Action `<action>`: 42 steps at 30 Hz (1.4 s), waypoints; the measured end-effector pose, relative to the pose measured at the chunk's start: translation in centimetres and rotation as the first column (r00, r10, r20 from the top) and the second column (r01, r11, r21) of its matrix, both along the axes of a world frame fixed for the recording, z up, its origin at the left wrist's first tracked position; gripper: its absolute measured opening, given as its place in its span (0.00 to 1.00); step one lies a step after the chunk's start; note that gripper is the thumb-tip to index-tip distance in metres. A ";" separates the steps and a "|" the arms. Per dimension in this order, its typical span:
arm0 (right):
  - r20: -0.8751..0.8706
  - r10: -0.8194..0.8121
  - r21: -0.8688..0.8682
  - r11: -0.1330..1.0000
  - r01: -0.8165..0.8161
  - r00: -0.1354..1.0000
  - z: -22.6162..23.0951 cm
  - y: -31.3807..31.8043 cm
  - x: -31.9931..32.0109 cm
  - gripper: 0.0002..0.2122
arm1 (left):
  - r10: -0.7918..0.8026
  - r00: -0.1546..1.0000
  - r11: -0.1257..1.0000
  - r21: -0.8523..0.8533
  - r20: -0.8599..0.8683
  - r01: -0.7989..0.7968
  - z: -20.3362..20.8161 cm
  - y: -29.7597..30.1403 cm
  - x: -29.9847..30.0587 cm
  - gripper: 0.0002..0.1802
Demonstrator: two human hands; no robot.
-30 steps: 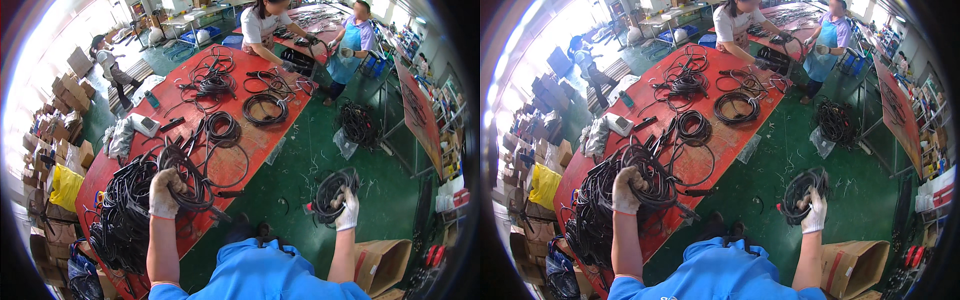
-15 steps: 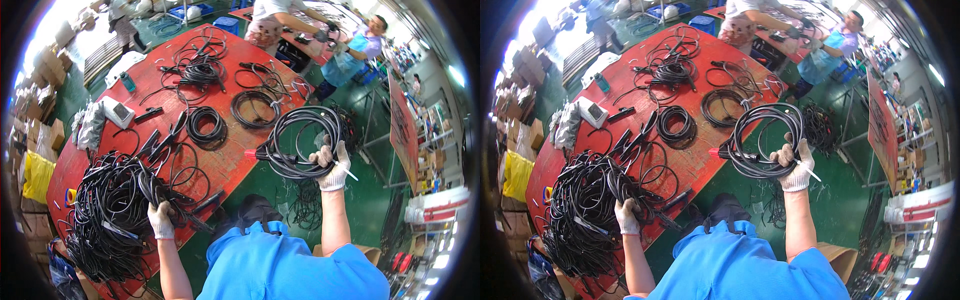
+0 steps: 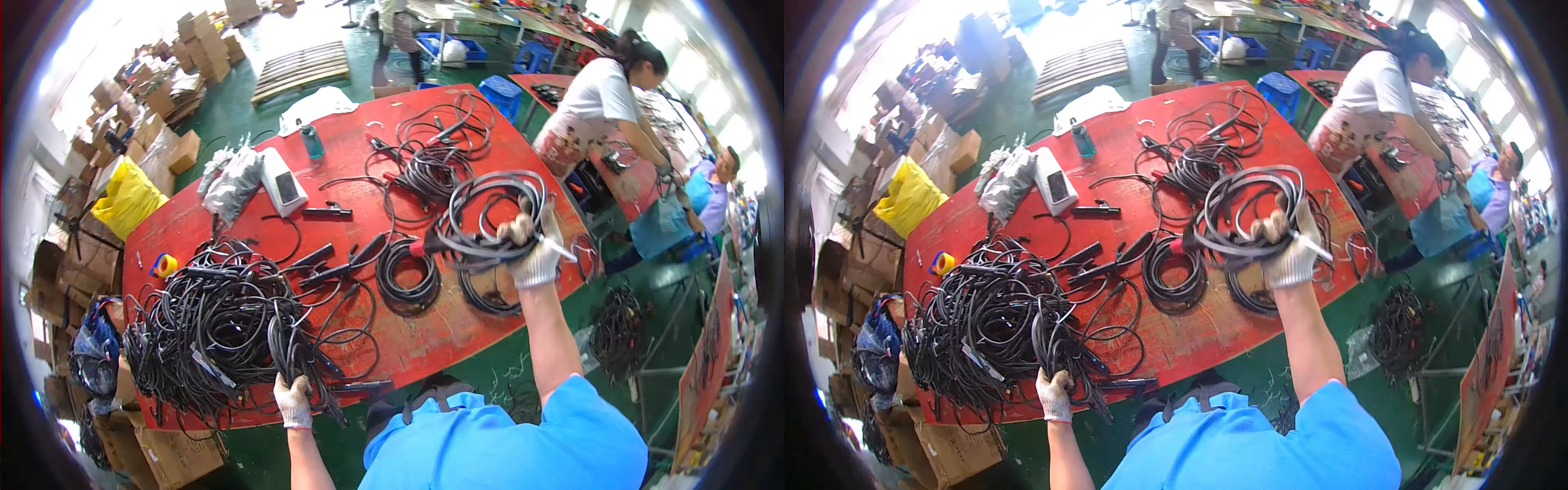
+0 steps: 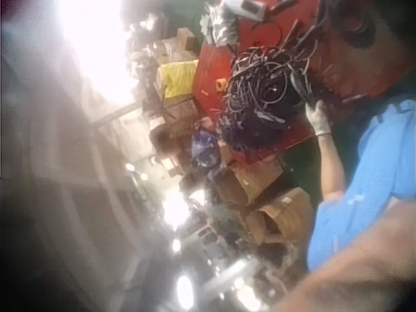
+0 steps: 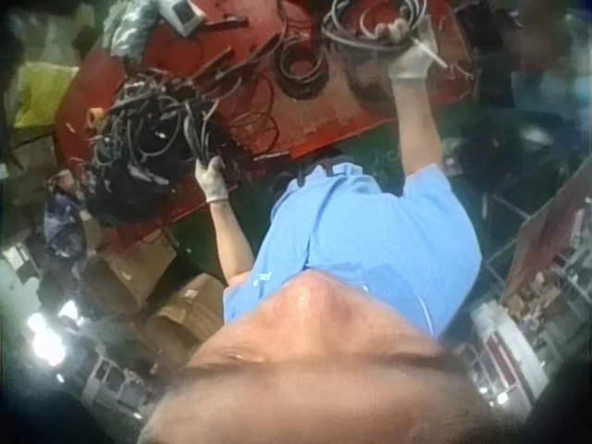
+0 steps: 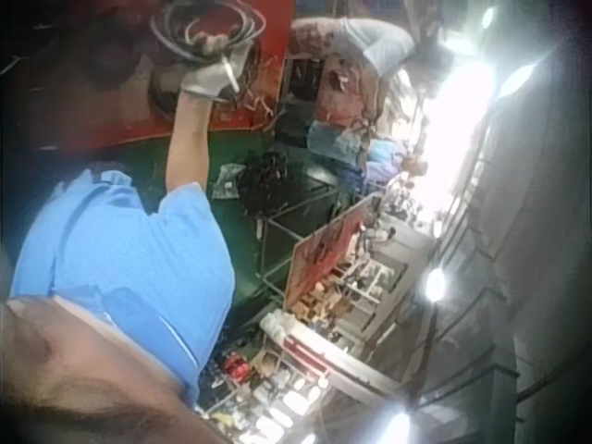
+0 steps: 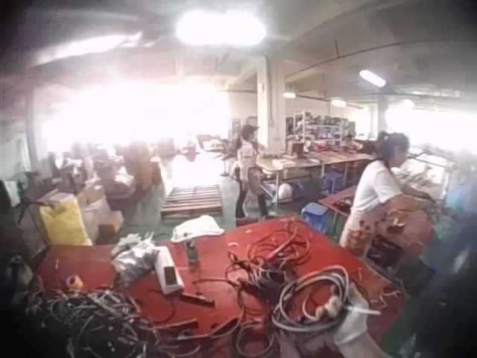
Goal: The person takes bundles of coiled cables out of a cardboard bin and places them onto a table, then cuts the zip ties holding the cables with pliers.
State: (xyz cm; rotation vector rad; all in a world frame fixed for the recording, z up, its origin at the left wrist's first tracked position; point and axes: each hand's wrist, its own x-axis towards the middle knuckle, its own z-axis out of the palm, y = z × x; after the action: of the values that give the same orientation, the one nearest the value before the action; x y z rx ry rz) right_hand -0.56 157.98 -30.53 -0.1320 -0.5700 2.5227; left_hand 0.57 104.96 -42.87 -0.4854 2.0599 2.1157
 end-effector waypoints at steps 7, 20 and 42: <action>0.262 -0.253 -0.017 0.964 0.267 0.931 -0.9 8.5 -17.7 0.23 | 0.094 0.995 0.993 -0.074 0.034 -0.092 1.2 3.6 0.6 0.07; 0.879 0.080 0.203 0.830 -0.520 0.470 -28.1 -8.2 0.9 0.08 | 0.101 0.995 0.981 -0.171 0.014 -0.097 6.4 7.4 -1.5 0.04; 0.941 0.074 0.310 0.212 -0.927 0.332 -27.1 -10.3 3.9 0.16 | -0.046 0.997 0.863 0.500 -0.057 0.069 15.0 10.6 -8.8 0.14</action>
State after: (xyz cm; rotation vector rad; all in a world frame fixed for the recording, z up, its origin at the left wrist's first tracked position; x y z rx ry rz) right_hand 3.34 147.72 -57.64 -0.8251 -2.7827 2.2143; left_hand -8.21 115.53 -27.90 -0.2951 1.4191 2.5129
